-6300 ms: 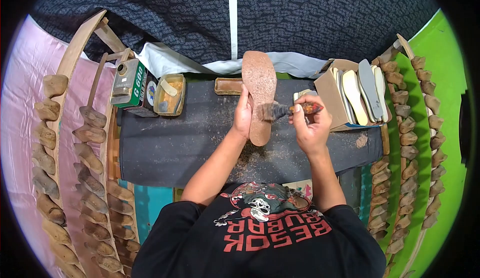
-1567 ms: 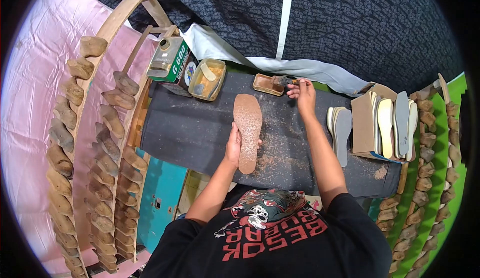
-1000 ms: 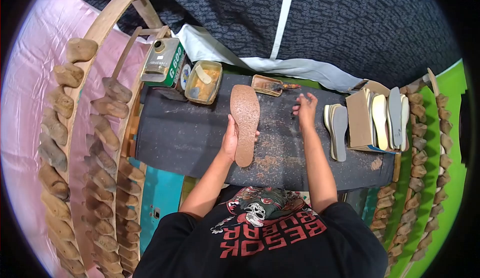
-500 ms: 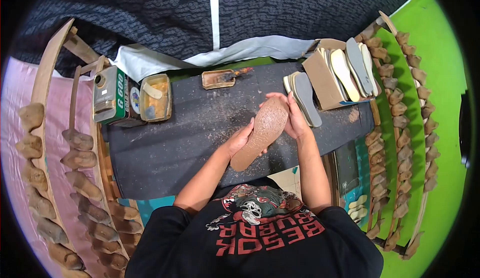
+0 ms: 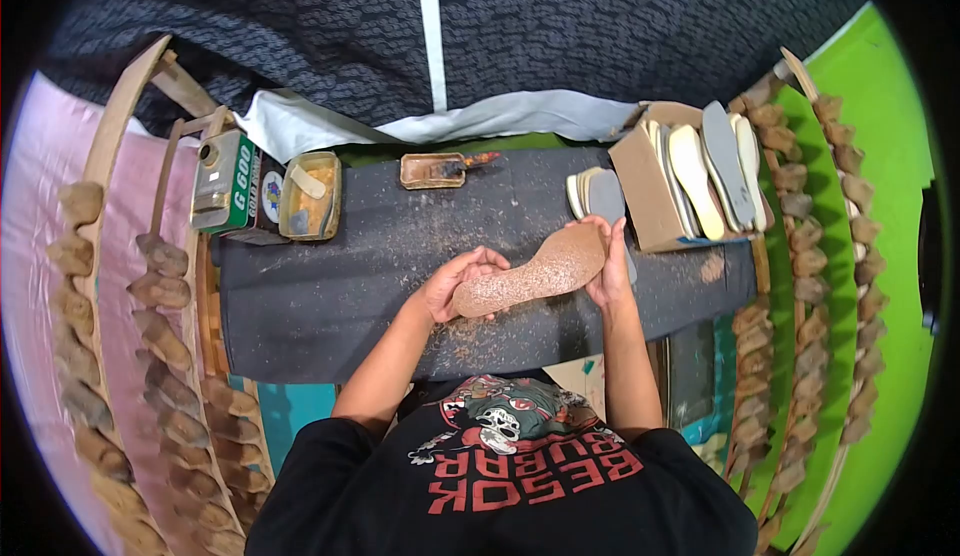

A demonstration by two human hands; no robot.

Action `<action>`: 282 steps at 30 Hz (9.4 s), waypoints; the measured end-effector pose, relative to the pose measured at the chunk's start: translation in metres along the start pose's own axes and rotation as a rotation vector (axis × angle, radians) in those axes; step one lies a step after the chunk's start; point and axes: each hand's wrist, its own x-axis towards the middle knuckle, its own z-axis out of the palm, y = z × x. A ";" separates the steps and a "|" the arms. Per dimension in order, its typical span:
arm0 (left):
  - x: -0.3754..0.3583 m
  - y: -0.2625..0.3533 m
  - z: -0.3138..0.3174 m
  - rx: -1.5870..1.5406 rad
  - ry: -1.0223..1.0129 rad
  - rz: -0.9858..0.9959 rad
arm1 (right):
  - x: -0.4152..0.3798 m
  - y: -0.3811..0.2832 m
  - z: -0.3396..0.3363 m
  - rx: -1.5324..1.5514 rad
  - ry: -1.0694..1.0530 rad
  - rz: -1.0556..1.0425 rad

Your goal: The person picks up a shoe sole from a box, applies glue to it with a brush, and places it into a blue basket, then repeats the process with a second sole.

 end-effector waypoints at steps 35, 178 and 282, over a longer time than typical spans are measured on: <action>-0.286 -0.252 0.061 -0.204 1.140 0.960 | -0.129 0.139 0.135 -0.708 -0.754 0.631; -0.427 -0.754 0.025 0.352 1.815 -0.281 | -0.413 0.404 0.028 -2.077 -1.775 -0.374; 0.182 -0.091 0.046 0.675 0.362 0.136 | -0.034 -0.023 -0.097 -1.491 0.248 -0.282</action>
